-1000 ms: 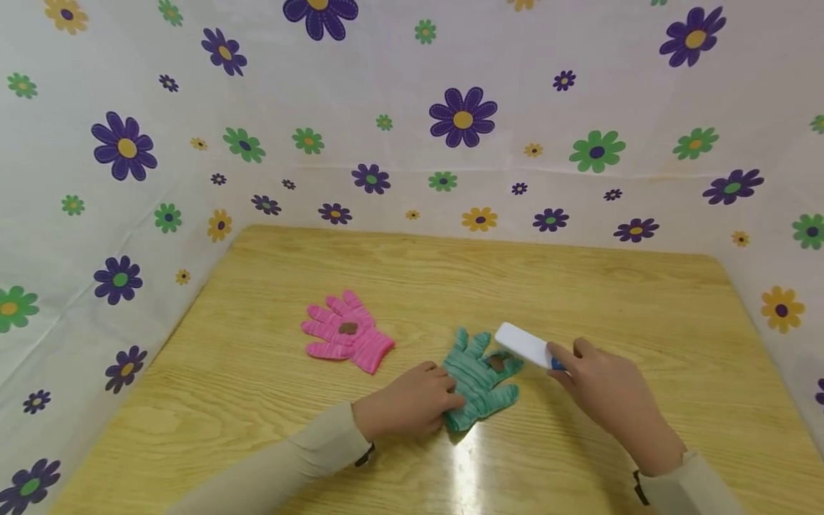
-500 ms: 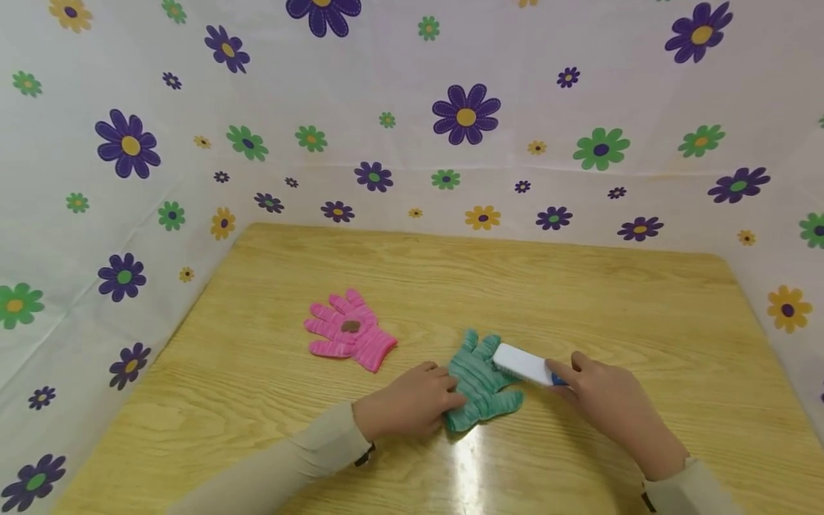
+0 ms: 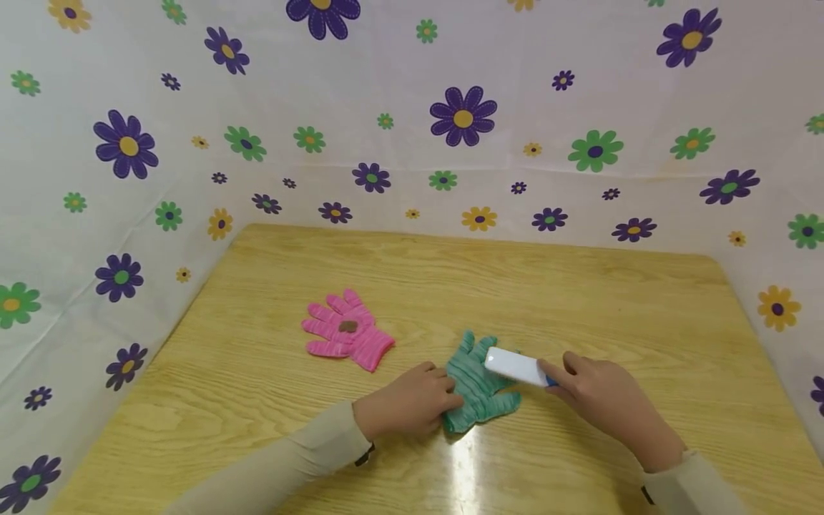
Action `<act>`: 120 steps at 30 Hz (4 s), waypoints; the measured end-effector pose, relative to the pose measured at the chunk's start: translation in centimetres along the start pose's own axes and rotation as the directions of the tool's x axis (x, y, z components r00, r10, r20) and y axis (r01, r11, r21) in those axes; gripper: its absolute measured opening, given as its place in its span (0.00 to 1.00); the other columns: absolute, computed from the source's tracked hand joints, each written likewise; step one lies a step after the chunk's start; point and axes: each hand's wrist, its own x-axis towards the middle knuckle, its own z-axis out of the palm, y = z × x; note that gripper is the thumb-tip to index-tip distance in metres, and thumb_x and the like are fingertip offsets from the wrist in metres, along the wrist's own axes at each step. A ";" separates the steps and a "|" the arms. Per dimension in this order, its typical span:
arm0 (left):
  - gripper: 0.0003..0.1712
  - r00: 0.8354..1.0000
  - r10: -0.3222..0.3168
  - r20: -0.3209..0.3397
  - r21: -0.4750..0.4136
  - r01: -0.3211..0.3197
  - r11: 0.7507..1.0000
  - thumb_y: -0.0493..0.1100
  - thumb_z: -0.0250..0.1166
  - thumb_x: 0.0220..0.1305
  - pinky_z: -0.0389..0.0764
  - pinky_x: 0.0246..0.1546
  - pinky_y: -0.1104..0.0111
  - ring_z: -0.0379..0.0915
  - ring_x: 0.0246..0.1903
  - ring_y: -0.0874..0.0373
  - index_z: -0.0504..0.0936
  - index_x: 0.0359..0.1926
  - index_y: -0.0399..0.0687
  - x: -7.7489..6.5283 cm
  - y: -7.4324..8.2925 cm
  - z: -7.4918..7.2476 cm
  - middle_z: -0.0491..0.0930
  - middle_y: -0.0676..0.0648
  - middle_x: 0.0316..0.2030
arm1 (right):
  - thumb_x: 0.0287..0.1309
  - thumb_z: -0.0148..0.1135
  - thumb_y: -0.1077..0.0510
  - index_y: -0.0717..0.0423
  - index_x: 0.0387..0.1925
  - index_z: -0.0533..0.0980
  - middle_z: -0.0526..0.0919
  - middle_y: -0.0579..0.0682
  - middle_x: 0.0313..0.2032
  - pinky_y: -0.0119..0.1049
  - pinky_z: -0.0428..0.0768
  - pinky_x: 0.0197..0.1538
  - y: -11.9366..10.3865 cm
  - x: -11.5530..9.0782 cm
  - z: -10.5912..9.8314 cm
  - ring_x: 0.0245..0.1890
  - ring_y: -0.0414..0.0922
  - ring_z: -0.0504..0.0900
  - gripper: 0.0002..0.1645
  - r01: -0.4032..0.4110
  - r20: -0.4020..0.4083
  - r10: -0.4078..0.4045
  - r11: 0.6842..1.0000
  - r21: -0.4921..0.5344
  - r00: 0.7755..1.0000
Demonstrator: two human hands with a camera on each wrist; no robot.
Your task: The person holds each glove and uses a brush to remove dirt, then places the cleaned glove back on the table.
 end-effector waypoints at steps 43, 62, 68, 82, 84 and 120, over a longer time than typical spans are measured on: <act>0.08 0.999 -0.016 0.034 -0.009 0.017 1.000 0.46 0.62 0.56 0.70 0.39 0.71 0.73 0.36 0.65 0.80 0.39 0.63 0.1 -0.2 0.3 0.79 0.60 0.32 | 0.67 0.30 0.33 0.50 0.39 0.83 0.74 0.46 0.21 0.38 0.67 0.25 4.2 -3.6 -0.1 0.22 0.42 0.67 0.38 -0.080 -0.134 0.073 0.996 -0.044 0.988; 0.09 0.999 -0.022 0.024 -0.017 0.023 1.000 0.46 0.62 0.55 0.68 0.37 0.72 0.73 0.34 0.64 0.80 0.39 0.63 -0.1 0.4 0.0 0.77 0.59 0.30 | 0.65 0.33 0.32 0.53 0.36 0.84 0.75 0.46 0.21 0.33 0.65 0.24 4.2 -3.6 0.4 0.21 0.40 0.66 0.40 -0.111 -0.142 0.114 0.993 0.032 0.983; 0.07 1.000 -0.015 0.019 -0.015 0.015 1.000 0.45 0.62 0.55 0.69 0.39 0.72 0.73 0.34 0.65 0.80 0.37 0.62 -0.1 0.6 -0.2 0.78 0.59 0.30 | 0.66 0.33 0.33 0.50 0.40 0.84 0.75 0.43 0.23 0.30 0.65 0.24 2.6 -3.1 0.5 0.23 0.35 0.64 0.37 -0.058 -0.043 0.062 0.996 0.070 0.997; 0.09 0.999 -0.002 0.033 0.001 0.002 1.000 0.47 0.62 0.57 0.71 0.41 0.71 0.74 0.38 0.65 0.79 0.40 0.62 -0.1 0.8 -0.3 0.80 0.60 0.34 | 0.63 0.32 0.31 0.52 0.37 0.84 0.74 0.46 0.20 0.34 0.68 0.23 4.6 -3.2 0.1 0.21 0.40 0.67 0.41 -0.146 -0.099 0.146 0.989 0.006 0.984; 0.09 1.000 -0.004 0.030 0.002 0.004 1.000 0.47 0.62 0.56 0.70 0.40 0.72 0.74 0.37 0.66 0.79 0.40 0.63 -0.1 0.7 -0.4 0.80 0.60 0.34 | 0.63 0.32 0.31 0.51 0.38 0.84 0.74 0.44 0.20 0.33 0.66 0.23 4.3 -2.6 0.4 0.21 0.38 0.66 0.40 -0.124 -0.075 0.125 0.992 0.019 0.989; 0.07 0.999 0.033 0.016 -0.001 -0.033 0.999 0.47 0.62 0.56 0.71 0.39 0.72 0.74 0.36 0.66 0.79 0.38 0.63 0.7 0.9 -0.2 0.80 0.61 0.33 | 0.45 0.69 0.48 0.56 0.41 0.82 0.78 0.56 0.22 0.46 0.74 0.25 7.1 -1.1 1.4 0.24 0.53 0.75 0.22 -0.328 0.071 0.337 0.937 -0.117 0.939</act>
